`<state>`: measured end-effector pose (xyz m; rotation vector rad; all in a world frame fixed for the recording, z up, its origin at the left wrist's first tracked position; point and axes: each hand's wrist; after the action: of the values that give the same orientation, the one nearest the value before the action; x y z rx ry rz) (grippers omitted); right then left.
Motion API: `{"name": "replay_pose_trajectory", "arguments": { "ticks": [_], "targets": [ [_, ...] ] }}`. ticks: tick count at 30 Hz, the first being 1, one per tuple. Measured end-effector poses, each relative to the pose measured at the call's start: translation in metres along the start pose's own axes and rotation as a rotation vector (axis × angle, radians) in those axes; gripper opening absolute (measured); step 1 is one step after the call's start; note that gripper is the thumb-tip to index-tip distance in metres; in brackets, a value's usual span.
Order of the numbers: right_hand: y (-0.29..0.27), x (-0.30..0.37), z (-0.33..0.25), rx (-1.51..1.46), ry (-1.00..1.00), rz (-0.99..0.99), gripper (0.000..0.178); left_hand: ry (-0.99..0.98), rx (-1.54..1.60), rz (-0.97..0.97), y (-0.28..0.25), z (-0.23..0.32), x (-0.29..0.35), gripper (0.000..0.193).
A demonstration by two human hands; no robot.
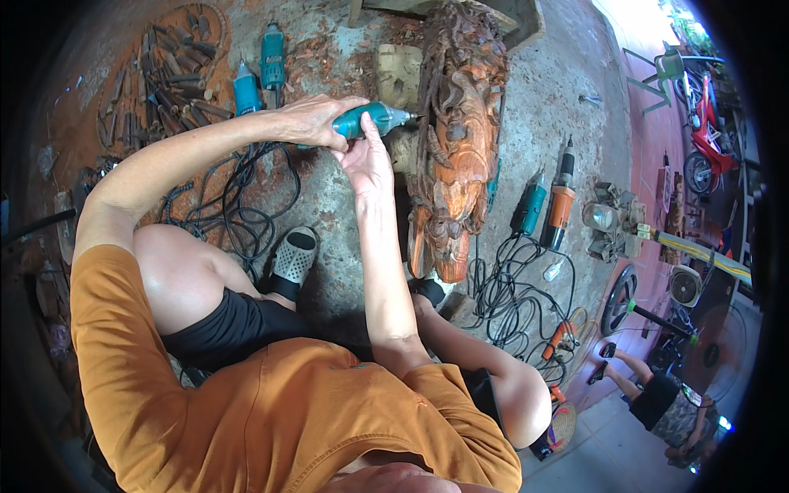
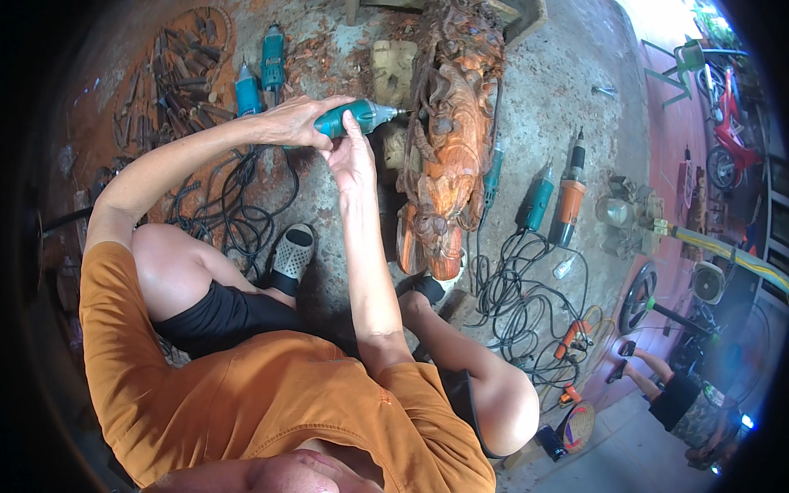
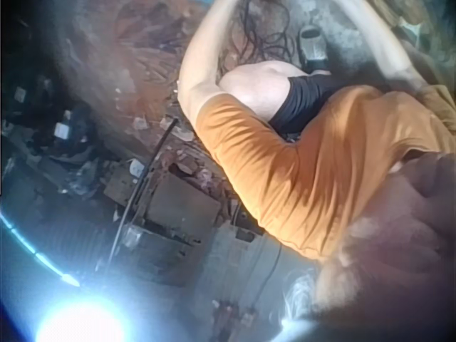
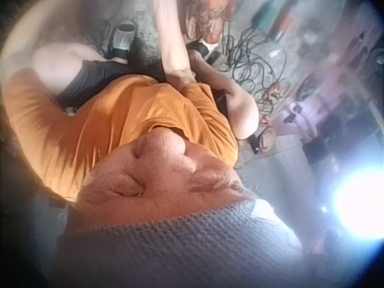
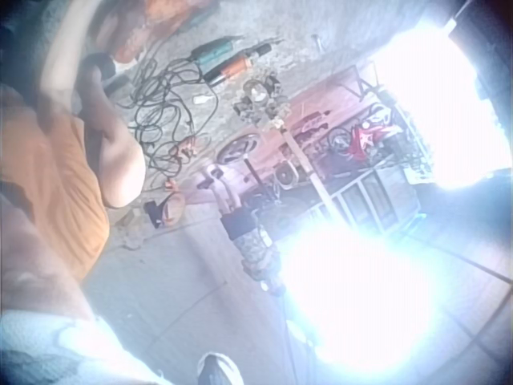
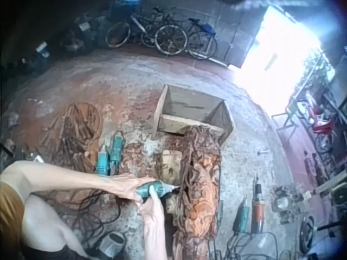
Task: The person uses a handheld rotary tool to carve details into a large piece of wood. They hold the tool with both hands and move it along the surface of the wood, creating intricate patterns.
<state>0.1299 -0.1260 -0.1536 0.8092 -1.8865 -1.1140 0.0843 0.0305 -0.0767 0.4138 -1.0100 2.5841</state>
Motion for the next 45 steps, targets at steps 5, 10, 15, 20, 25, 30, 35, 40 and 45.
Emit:
{"name": "replay_pose_trajectory", "arguments": {
  "ticks": [5, 10, 15, 20, 25, 30, 35, 40, 45],
  "targets": [
    [0.004, 0.005, 0.005, 0.008, -0.001, 0.02, 0.055, 0.017, 0.02, -0.005, 0.002, -0.001, 0.005, 0.091],
    [0.005, 0.004, 0.002, 0.041, -0.006, 0.037, 0.055, 0.01, 0.012, 0.008, 0.003, -0.002, 0.002, 0.091],
    [0.008, 0.002, 0.001, 0.046, -0.008, 0.031, 0.056, 0.056, 0.001, 0.027, 0.0, -0.003, 0.002, 0.093],
    [0.008, 0.005, 0.002, 0.057, -0.005, 0.037, 0.057, 0.132, 0.014, 0.051, 0.005, -0.011, -0.001, 0.092],
    [0.007, 0.008, 0.006, 0.047, -0.012, 0.05, 0.057, 0.094, 0.037, -0.012, -0.003, 0.001, 0.006, 0.092],
    [0.007, 0.01, 0.008, 0.046, -0.002, 0.062, 0.054, 0.107, 0.015, 0.01, 0.004, -0.009, 0.004, 0.091],
    [0.011, 0.012, 0.011, 0.056, -0.023, 0.059, 0.051, 0.092, 0.044, -0.004, 0.001, -0.008, 0.008, 0.091],
    [0.014, 0.009, 0.01, 0.051, -0.022, 0.046, 0.05, 0.098, 0.03, 0.014, -0.002, -0.008, 0.009, 0.091],
    [0.014, 0.008, 0.01, 0.037, -0.019, 0.057, 0.05, 0.097, 0.033, 0.025, 0.002, -0.015, 0.005, 0.089]
  ]
}}
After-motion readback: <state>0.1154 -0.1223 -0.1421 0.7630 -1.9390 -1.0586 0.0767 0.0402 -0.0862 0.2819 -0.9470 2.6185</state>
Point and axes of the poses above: each hand's wrist, its own x-axis away from the middle knuckle, its own y-axis out of the palm, z = x × y, and after that the axes turned 9 degrees about -z, right-handed
